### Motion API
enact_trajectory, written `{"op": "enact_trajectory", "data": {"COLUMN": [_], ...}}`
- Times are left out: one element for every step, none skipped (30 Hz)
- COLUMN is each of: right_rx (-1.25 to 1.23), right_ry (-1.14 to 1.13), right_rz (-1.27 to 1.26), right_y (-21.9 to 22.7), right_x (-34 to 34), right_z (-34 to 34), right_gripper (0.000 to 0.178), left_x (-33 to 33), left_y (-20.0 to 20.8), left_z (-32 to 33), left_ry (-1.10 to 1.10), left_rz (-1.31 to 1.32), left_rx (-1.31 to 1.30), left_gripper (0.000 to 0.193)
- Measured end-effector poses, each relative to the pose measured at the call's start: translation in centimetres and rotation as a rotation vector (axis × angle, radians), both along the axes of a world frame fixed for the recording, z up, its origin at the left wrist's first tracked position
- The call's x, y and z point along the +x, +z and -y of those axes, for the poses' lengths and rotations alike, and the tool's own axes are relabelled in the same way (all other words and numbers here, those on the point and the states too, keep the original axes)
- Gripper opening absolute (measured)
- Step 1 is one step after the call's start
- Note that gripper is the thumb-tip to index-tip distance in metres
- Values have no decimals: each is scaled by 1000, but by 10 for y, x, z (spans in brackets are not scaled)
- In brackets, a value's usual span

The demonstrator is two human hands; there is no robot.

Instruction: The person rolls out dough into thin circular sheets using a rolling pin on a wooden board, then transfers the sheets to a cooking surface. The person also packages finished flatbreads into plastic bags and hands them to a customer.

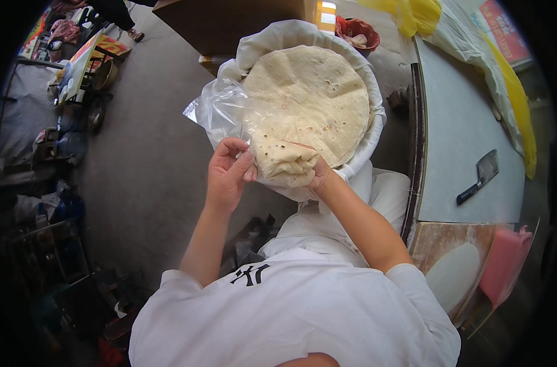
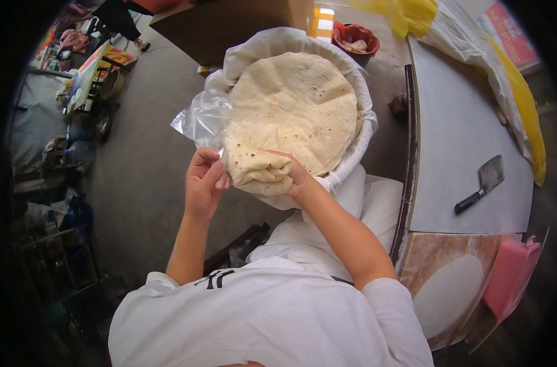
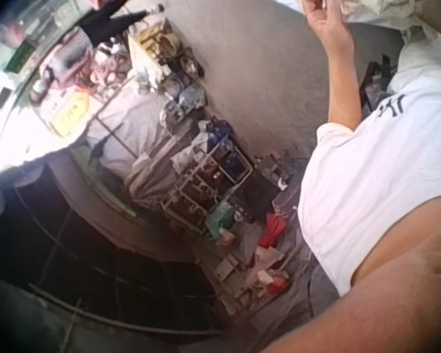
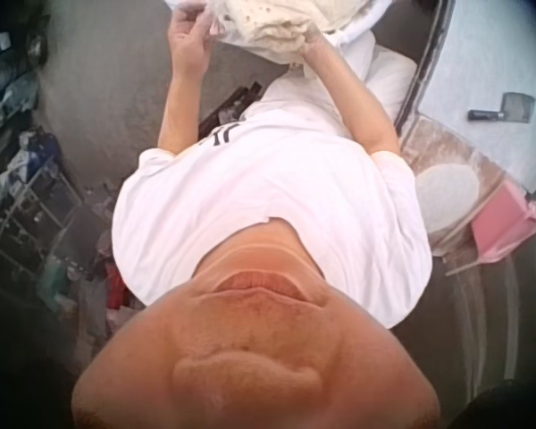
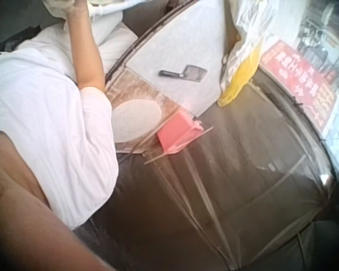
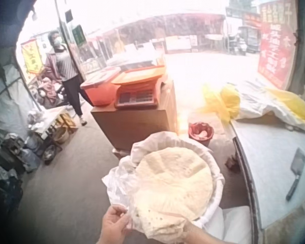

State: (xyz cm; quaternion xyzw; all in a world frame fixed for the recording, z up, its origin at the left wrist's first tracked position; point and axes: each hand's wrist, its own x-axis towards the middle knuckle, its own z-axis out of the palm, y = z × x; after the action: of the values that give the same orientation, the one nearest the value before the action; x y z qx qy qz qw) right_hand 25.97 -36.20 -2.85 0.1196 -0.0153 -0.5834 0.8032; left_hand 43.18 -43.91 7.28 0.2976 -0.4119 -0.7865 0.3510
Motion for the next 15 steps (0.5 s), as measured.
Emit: {"op": "enact_trajectory", "data": {"right_rx": [-26,-52,-73,-95,-115,-26,61,144,168,164,154,145,192,238,271], "right_ry": [12,24,49,72,101,27,-51,-131,-255,-294,-334,-369,-369,-373,-371], "right_rz": [-41,-85,-135,-186,-236,-346,-456,-563,-533,-438,-345,-249,-239,-226,-303], "right_y": [-2,-6,-12,-18,-22,-8,7,24,36,45,54,64,67,64,51], "right_x": [1,-1,-9,-18,-23,-26,-25,-25,-23,-24,-28,-34,-42,-50,-59], "right_z": [18,35,53,70,83,95,102,110,119,127,135,140,147,155,158], "right_gripper": [37,36,37,39,41,41,41,41,43,44,45,46,47,49,51], "left_x": [0,-2,-2,-5,-7,-10,-8,-11,-18,-25,-37,-49,-56,-61,-64], "left_y": [7,13,22,27,31,35,29,28,28,31,35,41,45,47,52], "left_z": [0,1,4,6,6,8,9,8,8,8,8,6,7,10,14], "left_ry": [-58,-117,-166,-226,-281,-327,-364,-357,-349,-343,-359,-372,-445,-522,-571], "left_rz": [2,2,-38,7,53,94,113,195,199,200,237,276,285,300,336], "left_rx": [-19,-38,-13,-20,-25,-39,39,89,161,229,280,333,349,363,335], "left_gripper": [10,9,11,12,13,14,16,17,19,21,25,28,30,31,28]}}
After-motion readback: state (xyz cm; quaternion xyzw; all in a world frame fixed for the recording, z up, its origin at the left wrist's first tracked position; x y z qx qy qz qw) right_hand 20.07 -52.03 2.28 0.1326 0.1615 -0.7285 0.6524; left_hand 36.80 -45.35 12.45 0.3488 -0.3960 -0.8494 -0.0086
